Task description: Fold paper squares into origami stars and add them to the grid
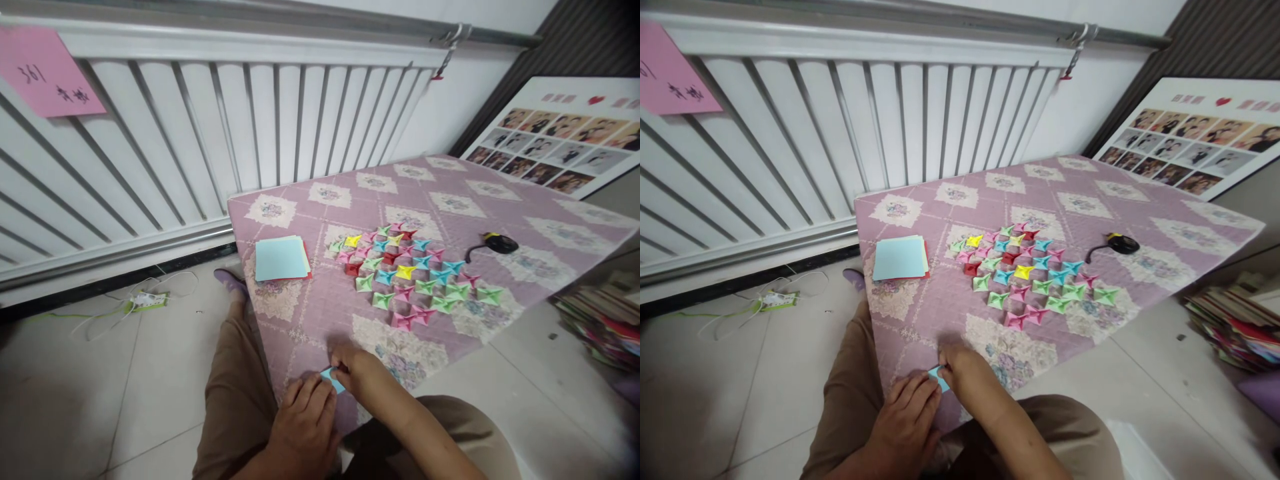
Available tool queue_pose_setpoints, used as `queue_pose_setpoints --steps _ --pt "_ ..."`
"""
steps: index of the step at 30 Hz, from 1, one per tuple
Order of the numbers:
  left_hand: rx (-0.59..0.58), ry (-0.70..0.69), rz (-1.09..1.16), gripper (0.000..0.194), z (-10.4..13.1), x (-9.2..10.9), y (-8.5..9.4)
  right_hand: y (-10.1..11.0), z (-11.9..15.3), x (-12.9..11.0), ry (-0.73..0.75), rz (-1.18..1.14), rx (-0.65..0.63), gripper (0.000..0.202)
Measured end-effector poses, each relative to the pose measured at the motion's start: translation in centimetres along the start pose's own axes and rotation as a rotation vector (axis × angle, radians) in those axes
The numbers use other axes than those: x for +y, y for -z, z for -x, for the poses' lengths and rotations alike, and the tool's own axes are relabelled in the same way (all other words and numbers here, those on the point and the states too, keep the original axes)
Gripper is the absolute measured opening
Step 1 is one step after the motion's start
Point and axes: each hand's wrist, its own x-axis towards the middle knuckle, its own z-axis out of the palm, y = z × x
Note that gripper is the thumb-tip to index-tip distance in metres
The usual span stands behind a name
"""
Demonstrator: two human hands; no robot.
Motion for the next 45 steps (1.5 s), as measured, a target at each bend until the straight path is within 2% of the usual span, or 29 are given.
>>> queue_pose_setpoints --steps 7,14,18,20,23,26,31,38,45 --pt "0.015 -0.015 -0.005 0.049 -0.1 0.0 0.3 0.3 0.0 -0.5 0.018 0.057 -0.011 0.007" --pt "0.02 0.005 0.029 0.046 0.0 0.1 0.4 -0.1 0.6 -1.7 0.062 0.203 -0.033 0.016" --pt "-0.052 0.029 0.106 0.049 -0.4 0.1 1.2 -0.7 0.7 -1.3 0.063 0.202 -0.013 0.015" --pt "-0.114 0.065 0.173 0.045 -1.0 -0.2 2.1 -0.7 0.8 -1.2 0.07 0.197 0.001 0.014" --pt "-0.186 0.18 0.272 0.027 -2.8 -1.0 3.5 -0.6 0.9 -1.2 0.081 0.183 0.029 0.014" --pt "-0.192 0.282 0.305 0.024 -5.0 -1.9 4.5 -0.5 1.0 -1.4 0.093 0.16 0.046 0.012" --pt "-0.369 0.246 0.199 0.014 -7.4 -2.6 5.0 -0.6 1.1 -1.0 0.107 0.087 0.081 0.01" --pt "-0.414 0.216 0.165 0.016 -7.9 -2.9 5.1 -0.1 1.6 0.2 0.155 -0.037 0.113 0.015" --pt "-0.482 0.178 0.152 0.013 -8.4 -3.3 5.2 -0.4 1.8 0.8 0.186 -0.044 0.127 0.015"
